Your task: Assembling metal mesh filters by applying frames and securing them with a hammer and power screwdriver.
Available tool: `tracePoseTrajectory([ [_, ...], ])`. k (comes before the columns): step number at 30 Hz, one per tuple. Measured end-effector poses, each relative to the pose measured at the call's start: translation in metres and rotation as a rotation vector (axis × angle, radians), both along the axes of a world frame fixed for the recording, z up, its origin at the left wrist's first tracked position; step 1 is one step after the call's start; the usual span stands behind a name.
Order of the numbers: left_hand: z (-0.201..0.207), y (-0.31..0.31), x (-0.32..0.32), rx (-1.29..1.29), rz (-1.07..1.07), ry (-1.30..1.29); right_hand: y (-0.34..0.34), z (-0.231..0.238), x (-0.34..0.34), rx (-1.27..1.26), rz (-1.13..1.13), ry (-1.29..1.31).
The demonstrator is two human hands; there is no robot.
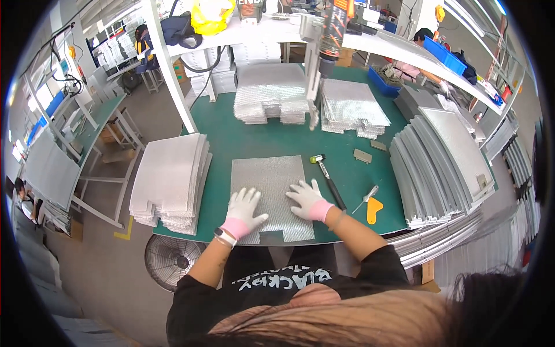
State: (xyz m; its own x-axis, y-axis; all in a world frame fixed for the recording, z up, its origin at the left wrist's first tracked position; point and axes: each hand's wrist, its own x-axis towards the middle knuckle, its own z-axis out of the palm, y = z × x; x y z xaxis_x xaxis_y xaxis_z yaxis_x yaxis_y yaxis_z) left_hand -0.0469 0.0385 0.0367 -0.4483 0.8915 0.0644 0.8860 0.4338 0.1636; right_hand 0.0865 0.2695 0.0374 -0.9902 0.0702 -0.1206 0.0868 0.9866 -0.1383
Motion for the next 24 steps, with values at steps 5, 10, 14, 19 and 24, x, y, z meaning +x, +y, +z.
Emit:
tracePoseTrajectory([
  [5, -0.023, -0.001, -0.015, -0.095, 0.06, 0.046, 0.062, 0.102, -0.097, -0.007, -0.11, 0.778],
  [10, -0.023, 0.006, -0.016, -0.031, 0.021, 0.017, 0.141, 0.139, -0.161, 0.142, -0.296, 0.644],
  [14, -0.018, 0.004, -0.015, -0.043, 0.032, -0.001, 0.158, 0.161, -0.188, 0.179, -0.26, 0.385],
  [19, -0.023, 0.001, -0.017, -0.031, 0.031, 0.01, 0.159, 0.179, -0.198, 0.038, -0.314, 0.282],
  [24, -0.022, 0.003, -0.018, -0.032, 0.023, 0.005, 0.165, 0.182, -0.205, -0.055, -0.384, 0.228],
])
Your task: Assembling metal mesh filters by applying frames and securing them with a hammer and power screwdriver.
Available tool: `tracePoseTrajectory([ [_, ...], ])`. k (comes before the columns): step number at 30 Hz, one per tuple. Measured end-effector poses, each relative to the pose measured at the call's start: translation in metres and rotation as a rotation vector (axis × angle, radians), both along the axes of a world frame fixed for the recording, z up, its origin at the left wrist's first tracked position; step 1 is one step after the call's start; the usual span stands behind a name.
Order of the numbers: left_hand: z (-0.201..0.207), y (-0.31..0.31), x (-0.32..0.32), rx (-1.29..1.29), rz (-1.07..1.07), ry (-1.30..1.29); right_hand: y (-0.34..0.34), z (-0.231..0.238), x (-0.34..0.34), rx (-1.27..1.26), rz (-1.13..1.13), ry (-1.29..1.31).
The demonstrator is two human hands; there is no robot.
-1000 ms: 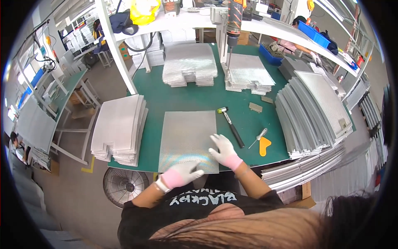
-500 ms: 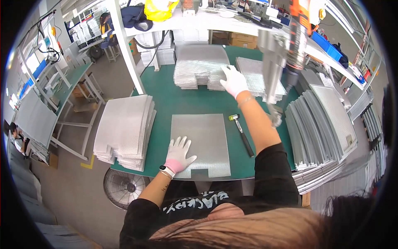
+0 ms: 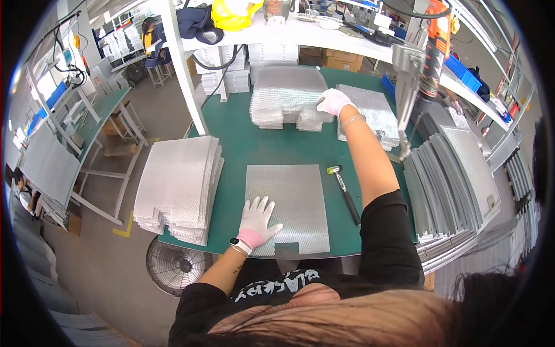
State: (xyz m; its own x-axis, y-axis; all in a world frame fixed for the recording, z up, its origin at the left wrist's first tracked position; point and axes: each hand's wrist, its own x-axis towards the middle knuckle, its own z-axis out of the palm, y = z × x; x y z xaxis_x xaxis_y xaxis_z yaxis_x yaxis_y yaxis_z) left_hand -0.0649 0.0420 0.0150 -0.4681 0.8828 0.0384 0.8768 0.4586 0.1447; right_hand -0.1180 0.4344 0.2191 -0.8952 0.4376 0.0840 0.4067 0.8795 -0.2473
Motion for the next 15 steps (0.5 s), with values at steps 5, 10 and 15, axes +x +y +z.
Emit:
tracePoseTrajectory([
  [5, -0.001, 0.0, 0.0, 0.012, 0.005, -0.015, -0.003, 0.001, -0.001, 0.028, 0.065, 0.066],
  [10, -0.004, -0.004, 0.0, 0.02, 0.024, -0.021, -0.03, -0.001, 0.002, 0.419, 0.042, 0.615],
  [15, -0.001, 0.002, 0.0, 0.045, -0.001, -0.029, -0.003, -0.018, -0.002, 0.398, 0.199, 1.028],
])
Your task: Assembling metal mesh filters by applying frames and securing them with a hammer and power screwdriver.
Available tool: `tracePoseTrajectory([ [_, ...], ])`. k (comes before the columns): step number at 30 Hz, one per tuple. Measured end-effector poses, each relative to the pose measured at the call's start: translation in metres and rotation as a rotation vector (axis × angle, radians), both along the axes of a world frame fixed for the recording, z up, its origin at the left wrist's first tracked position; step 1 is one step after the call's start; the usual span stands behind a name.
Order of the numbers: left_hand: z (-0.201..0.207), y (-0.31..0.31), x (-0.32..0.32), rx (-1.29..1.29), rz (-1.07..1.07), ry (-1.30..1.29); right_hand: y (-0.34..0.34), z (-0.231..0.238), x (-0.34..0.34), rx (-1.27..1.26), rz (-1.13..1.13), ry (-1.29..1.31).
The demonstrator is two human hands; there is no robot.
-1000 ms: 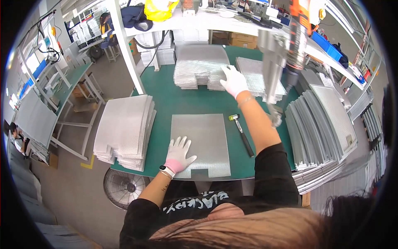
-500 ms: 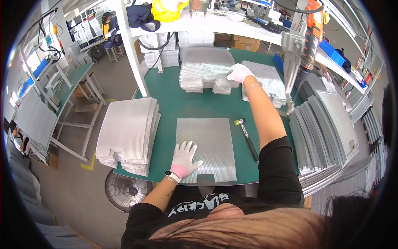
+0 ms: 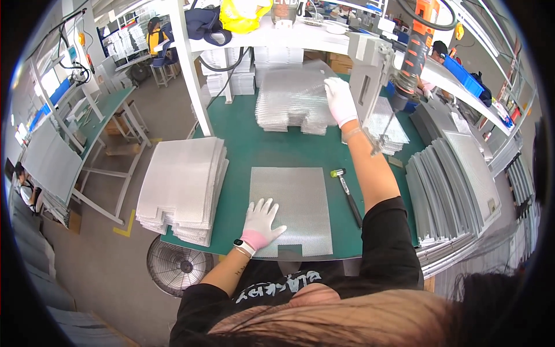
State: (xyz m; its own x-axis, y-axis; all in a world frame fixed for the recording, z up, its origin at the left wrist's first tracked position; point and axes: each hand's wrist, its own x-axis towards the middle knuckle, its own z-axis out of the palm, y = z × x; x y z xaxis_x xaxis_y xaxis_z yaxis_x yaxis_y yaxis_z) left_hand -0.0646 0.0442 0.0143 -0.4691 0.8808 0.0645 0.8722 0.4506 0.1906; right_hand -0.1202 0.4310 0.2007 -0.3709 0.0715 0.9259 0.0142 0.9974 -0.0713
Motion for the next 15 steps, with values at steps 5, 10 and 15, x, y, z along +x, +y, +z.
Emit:
tracePoseTrajectory([
  [5, -0.002, -0.007, 0.0, -0.013, 0.022, 0.025, -0.024, 0.016, 0.016, -0.164, -0.282, -0.71],
  [10, -0.001, -0.003, 0.0, 0.006, 0.007, 0.026, -0.005, 0.008, 0.025, -0.011, -0.174, -0.325],
  [15, -0.003, -0.006, -0.001, 0.015, 0.018, 0.016, -0.012, 0.005, 0.021, 0.027, -0.296, -0.295],
])
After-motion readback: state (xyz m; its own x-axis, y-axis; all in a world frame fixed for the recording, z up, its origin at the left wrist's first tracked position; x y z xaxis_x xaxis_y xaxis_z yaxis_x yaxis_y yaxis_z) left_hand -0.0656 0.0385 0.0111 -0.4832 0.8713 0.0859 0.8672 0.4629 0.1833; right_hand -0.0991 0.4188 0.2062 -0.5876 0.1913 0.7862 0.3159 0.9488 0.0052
